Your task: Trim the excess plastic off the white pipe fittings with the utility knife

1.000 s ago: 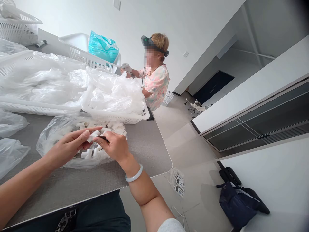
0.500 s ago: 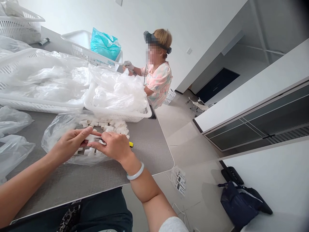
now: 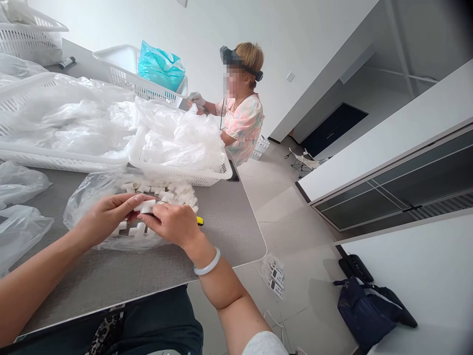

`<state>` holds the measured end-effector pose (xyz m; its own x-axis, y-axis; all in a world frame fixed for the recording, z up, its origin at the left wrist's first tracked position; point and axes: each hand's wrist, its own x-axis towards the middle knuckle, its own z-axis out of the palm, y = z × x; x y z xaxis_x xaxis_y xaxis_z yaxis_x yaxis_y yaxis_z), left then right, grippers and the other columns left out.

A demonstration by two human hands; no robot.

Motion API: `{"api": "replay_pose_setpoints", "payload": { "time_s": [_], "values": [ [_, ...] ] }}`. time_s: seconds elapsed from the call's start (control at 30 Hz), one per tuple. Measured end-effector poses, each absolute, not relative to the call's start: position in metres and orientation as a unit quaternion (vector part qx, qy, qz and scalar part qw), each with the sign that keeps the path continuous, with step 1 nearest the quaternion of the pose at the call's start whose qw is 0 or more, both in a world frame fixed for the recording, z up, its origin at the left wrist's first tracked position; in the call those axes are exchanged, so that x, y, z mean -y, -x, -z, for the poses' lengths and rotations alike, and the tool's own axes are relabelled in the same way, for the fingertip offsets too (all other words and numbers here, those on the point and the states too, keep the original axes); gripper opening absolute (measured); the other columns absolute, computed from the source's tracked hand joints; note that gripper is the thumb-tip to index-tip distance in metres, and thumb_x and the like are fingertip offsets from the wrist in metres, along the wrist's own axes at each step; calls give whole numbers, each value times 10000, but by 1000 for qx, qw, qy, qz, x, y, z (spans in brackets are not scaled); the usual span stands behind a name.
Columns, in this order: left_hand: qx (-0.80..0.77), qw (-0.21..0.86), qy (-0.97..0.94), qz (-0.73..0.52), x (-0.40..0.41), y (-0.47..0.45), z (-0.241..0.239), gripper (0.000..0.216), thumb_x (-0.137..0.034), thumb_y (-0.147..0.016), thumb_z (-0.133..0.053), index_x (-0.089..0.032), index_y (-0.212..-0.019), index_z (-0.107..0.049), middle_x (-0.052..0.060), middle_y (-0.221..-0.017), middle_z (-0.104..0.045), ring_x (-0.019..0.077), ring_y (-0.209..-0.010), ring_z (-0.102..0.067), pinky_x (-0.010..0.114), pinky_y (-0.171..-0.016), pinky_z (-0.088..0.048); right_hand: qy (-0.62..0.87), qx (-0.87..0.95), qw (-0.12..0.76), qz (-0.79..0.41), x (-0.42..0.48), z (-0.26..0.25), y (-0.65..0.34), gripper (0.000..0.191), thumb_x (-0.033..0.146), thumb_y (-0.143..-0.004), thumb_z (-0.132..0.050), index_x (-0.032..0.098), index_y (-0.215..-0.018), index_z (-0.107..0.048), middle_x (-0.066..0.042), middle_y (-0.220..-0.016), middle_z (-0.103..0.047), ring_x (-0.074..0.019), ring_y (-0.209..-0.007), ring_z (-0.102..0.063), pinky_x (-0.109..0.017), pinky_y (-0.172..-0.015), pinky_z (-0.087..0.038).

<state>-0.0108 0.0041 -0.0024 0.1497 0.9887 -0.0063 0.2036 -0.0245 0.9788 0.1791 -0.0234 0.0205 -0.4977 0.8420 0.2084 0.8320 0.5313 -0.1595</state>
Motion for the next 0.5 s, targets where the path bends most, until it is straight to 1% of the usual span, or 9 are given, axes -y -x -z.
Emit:
{"api": "replay_pose_setpoints", "payload": {
  "time_s": [0.07,0.13,0.23,0.33,0.43,0.5],
  "values": [
    [-464,556,-547,-419,-5,10,1,781,-858,-620,-817,-209,-1054,-863,13,-615,-613,145,-564,-527,251,-516,-510,508,849,143,-14,23,-20,-179,507,563,-1105,-498,195,-858,-743,-33,-737,-723,-144,-698,-691,-224,-550,-382],
    [-435,601,-501,-446,-6,8,0,747,-801,-556,-908,-233,-1039,-866,32,-688,-680,153,-622,-577,247,-552,-544,533,831,160,-9,22,-17,-180,458,534,-1092,-548,198,-842,-734,-29,-734,-715,-140,-697,-697,-217,-538,-383],
    [-414,627,-461,-473,-4,4,-3,673,-745,-492,-978,-242,-926,-873,76,-839,-779,178,-715,-649,252,-616,-601,538,823,184,-7,20,-14,-181,418,510,-1077,-591,206,-823,-722,-20,-727,-707,-130,-687,-693,-207,-526,-382],
    [-394,641,-450,-481,-1,1,-9,632,-738,-501,-987,-252,-889,-874,92,-934,-818,192,-761,-686,256,-665,-637,539,820,194,-2,19,-11,-180,429,518,-1068,-605,204,-792,-702,-17,-722,-702,-125,-685,-695,-204,-516,-378],
    [-383,644,-451,-485,3,-2,-15,567,-693,-514,-1008,-260,-854,-871,94,-1030,-831,210,-823,-725,249,-696,-651,549,811,202,8,19,-11,-179,482,588,-1050,-594,201,-777,-687,-13,-689,-680,-122,-670,-695,-202,-514,-375],
    [-377,648,-446,-488,3,-2,-17,532,-652,-519,-1023,-265,-853,-872,94,-1068,-833,229,-848,-743,288,-746,-673,550,809,207,11,20,-11,-179,507,643,-1034,-584,201,-812,-698,-11,-686,-683,-126,-669,-698,-206,-516,-374]
  ]
}}
